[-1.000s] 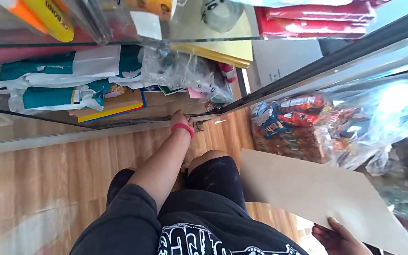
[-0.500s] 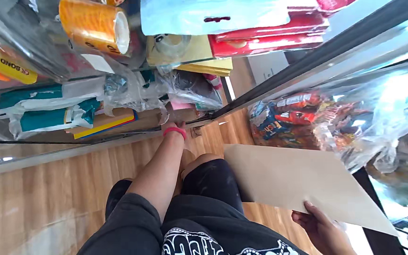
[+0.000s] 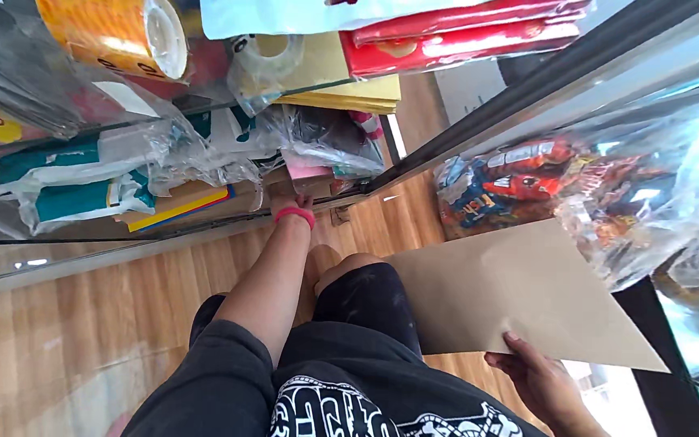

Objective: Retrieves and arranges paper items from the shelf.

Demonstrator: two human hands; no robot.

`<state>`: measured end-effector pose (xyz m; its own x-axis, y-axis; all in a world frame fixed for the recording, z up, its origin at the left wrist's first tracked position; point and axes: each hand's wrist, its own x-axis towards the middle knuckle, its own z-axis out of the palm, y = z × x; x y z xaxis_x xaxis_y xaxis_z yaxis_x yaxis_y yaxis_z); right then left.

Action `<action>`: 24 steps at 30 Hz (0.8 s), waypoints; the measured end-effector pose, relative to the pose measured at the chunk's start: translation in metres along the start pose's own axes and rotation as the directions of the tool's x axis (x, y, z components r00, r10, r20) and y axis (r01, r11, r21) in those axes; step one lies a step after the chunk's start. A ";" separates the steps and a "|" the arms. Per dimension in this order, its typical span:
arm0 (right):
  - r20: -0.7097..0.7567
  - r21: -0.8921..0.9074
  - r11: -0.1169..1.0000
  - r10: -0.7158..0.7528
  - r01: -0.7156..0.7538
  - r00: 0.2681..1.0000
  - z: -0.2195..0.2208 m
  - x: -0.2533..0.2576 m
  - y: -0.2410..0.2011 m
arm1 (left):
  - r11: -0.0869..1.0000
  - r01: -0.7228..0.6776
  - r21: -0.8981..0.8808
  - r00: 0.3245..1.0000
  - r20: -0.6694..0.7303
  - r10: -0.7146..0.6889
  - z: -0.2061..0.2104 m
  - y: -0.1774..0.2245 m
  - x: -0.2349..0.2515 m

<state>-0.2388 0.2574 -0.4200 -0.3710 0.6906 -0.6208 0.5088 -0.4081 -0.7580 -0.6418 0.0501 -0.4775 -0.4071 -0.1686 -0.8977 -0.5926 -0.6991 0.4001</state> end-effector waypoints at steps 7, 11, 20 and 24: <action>0.018 -0.056 0.998 0.015 -0.014 1.000 0.006 0.005 -0.003 | 0.994 0.043 0.100 0.998 0.030 -0.047 -0.007 -0.011 -0.003; 0.026 -0.030 0.999 0.019 -0.018 0.999 0.008 0.008 -0.002 | 0.985 -0.016 0.171 1.000 -0.012 0.018 0.001 -0.011 -0.003; -0.006 -0.069 0.995 0.072 -0.073 0.997 0.010 0.000 -0.001 | 0.983 -0.123 -0.138 0.992 -0.057 0.116 -0.006 0.004 0.010; 0.013 -0.095 0.994 0.061 -0.059 0.998 0.011 -0.003 0.001 | 0.985 -0.171 -0.026 0.974 -0.154 0.165 -0.014 0.020 0.021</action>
<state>-0.2457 0.2483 -0.4205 -0.3497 0.6564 -0.6684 0.6017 -0.3895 -0.6973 -0.6524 0.0225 -0.4906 -0.3872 -0.3865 -0.8371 -0.4961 -0.6779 0.5425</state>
